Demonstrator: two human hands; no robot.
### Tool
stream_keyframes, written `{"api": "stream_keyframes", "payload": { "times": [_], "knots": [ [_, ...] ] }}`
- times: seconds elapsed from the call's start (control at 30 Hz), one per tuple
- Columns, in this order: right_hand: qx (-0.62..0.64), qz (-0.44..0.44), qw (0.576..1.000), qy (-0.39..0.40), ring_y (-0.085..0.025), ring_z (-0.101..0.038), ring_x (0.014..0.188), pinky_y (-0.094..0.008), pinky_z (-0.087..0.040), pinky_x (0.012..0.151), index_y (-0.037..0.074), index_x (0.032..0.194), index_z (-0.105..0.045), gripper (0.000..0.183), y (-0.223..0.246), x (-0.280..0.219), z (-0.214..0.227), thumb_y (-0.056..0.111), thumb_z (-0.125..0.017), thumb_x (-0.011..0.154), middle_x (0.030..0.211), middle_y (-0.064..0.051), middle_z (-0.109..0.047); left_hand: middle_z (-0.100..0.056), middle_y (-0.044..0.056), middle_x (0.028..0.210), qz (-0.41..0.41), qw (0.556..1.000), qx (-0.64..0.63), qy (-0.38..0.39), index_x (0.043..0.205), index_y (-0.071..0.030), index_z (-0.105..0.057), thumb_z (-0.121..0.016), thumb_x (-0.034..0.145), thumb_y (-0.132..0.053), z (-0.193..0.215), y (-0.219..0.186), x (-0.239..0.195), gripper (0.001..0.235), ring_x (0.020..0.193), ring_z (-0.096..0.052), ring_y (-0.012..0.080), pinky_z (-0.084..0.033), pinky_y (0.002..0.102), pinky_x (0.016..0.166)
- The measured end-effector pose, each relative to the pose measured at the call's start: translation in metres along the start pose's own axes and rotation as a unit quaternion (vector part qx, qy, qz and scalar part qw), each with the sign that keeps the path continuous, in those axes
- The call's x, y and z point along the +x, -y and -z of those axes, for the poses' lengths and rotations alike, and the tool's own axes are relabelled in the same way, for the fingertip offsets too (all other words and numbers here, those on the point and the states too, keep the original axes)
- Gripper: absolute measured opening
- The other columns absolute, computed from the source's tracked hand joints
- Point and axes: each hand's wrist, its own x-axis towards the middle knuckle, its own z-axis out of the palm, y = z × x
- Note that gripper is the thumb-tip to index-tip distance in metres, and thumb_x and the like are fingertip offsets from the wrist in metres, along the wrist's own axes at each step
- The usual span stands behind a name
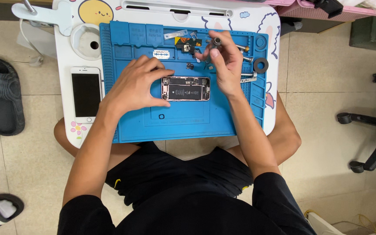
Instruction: The person uses a precision screwdriver to remove and install screws on a disassembled smartphone placed on a blue anti-static mat. They repeatedly switch between screwdriver bits and organize small components on the mat.
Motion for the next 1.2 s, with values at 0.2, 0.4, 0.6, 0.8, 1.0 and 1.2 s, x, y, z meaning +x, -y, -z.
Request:
{"api": "stream_keyframes", "payload": {
  "times": [0.2,0.4,0.6,0.8,1.0,1.2],
  "knots": [
    [0.014,-0.025,1.0,-0.007,-0.02,-0.063,0.087,-0.04,-0.069,0.088,0.01,0.151,-0.046,0.036,-0.001,-0.001,-0.02,0.022,-0.055,0.118,0.106,-0.009,-0.053,-0.062,0.006,0.119,-0.011,1.0,-0.023,0.018,0.14,-0.01,-0.067,-0.096,0.072,-0.05,-0.003,0.011,0.001,0.084,0.109,-0.051,0.0277,-0.047,0.044,0.089],
    [-0.001,-0.014,0.997,-0.07,-0.022,-0.068,0.092,-0.033,-0.06,0.078,0.008,0.141,-0.058,0.027,-0.013,-0.001,-0.03,0.02,-0.053,0.117,0.105,-0.013,-0.064,-0.06,0.005,0.117,-0.026,0.999,-0.013,-0.018,0.134,-0.012,-0.071,-0.094,0.073,-0.053,-0.011,0.013,0.0,0.077,0.11,-0.051,0.0274,-0.045,0.045,0.09],
    [0.013,-0.044,0.992,-0.113,-0.024,-0.068,0.071,-0.035,-0.062,0.063,0.009,0.136,-0.054,0.025,-0.017,-0.008,-0.025,0.021,-0.057,0.114,0.101,-0.015,-0.066,-0.058,0.005,0.118,-0.013,1.0,-0.027,-0.002,0.136,-0.014,-0.07,-0.091,0.077,-0.052,-0.01,0.013,-0.001,0.073,0.113,-0.05,0.0274,-0.044,0.046,0.092],
    [0.079,-0.051,0.99,-0.105,-0.025,-0.076,0.076,-0.035,-0.068,0.067,-0.001,0.138,-0.049,0.038,-0.042,-0.019,-0.02,0.009,-0.065,0.105,0.103,-0.021,-0.067,-0.062,0.002,0.106,-0.041,0.994,-0.038,-0.091,0.112,-0.01,-0.08,-0.095,0.068,-0.051,-0.016,0.016,-0.002,0.061,0.098,-0.055,0.0231,-0.043,0.04,0.082],
    [0.074,-0.034,0.993,-0.084,-0.026,-0.077,0.083,-0.036,-0.069,0.073,-0.001,0.139,-0.047,0.046,-0.036,-0.018,-0.02,0.0,-0.071,0.1,0.108,-0.022,-0.067,-0.063,0.003,0.11,-0.044,0.995,-0.041,-0.083,0.113,-0.01,-0.08,-0.096,0.066,-0.052,-0.012,0.013,-0.002,0.065,0.1,-0.056,0.0248,-0.042,0.041,0.082],
    [-0.052,0.026,0.998,-0.03,-0.02,-0.068,0.077,-0.031,-0.059,0.063,0.003,0.132,-0.056,0.023,-0.002,-0.011,0.005,0.005,-0.054,0.109,0.108,-0.02,-0.07,-0.062,0.004,0.112,-0.042,0.994,-0.045,-0.088,0.114,-0.01,-0.079,-0.098,0.066,-0.05,-0.013,0.014,-0.002,0.065,0.101,-0.057,0.0254,-0.043,0.041,0.083]
  ]
}}
